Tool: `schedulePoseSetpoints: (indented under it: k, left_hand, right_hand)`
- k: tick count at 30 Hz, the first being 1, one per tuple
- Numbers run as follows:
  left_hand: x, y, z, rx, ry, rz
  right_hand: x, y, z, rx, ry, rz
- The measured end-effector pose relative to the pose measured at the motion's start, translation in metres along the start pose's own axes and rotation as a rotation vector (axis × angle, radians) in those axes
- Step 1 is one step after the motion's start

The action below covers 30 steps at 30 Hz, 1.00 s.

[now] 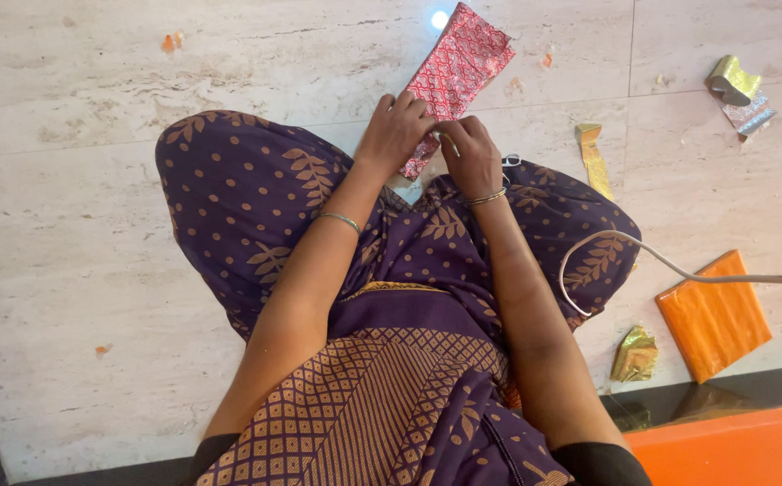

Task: The person sits on the floor and wraps a small rectangular item with red patterned paper. They use scissors to cut the paper and apply tape to secure the folds, then adjust the edges to complete the wrapping.

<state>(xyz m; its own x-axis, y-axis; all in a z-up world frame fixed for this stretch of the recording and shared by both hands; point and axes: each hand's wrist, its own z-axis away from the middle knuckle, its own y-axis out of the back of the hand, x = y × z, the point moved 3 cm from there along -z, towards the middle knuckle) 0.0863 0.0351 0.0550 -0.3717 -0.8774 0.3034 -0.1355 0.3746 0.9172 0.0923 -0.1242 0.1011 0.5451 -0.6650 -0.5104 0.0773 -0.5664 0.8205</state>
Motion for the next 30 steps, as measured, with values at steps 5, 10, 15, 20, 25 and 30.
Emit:
schedulePoseSetpoints:
  k: [5,10,15,20,25,30]
  left_hand:
    - [0.008,-0.004,0.006,-0.151,0.015,-0.117]
    - [0.023,-0.008,0.015,-0.180,0.001,-0.255]
    - [0.023,-0.018,0.016,-0.258,0.034,-0.257]
    - [0.021,-0.024,0.018,-0.136,0.064,-0.190]
    - [0.019,-0.026,0.020,-0.100,0.076,-0.174]
    - [0.019,-0.023,0.020,-0.102,0.063,-0.167]
  right_hand:
    - [0.002,-0.003,0.000,-0.015,0.024,0.067]
    - [0.001,-0.003,0.001,-0.067,0.069,0.104]
    - [0.007,0.001,0.002,-0.131,0.056,0.157]
    - [0.010,0.001,0.009,-0.188,0.033,0.182]
    - [0.011,-0.002,0.014,-0.202,-0.053,0.166]
    - [0.013,-0.005,0.019,-0.205,-0.083,0.188]
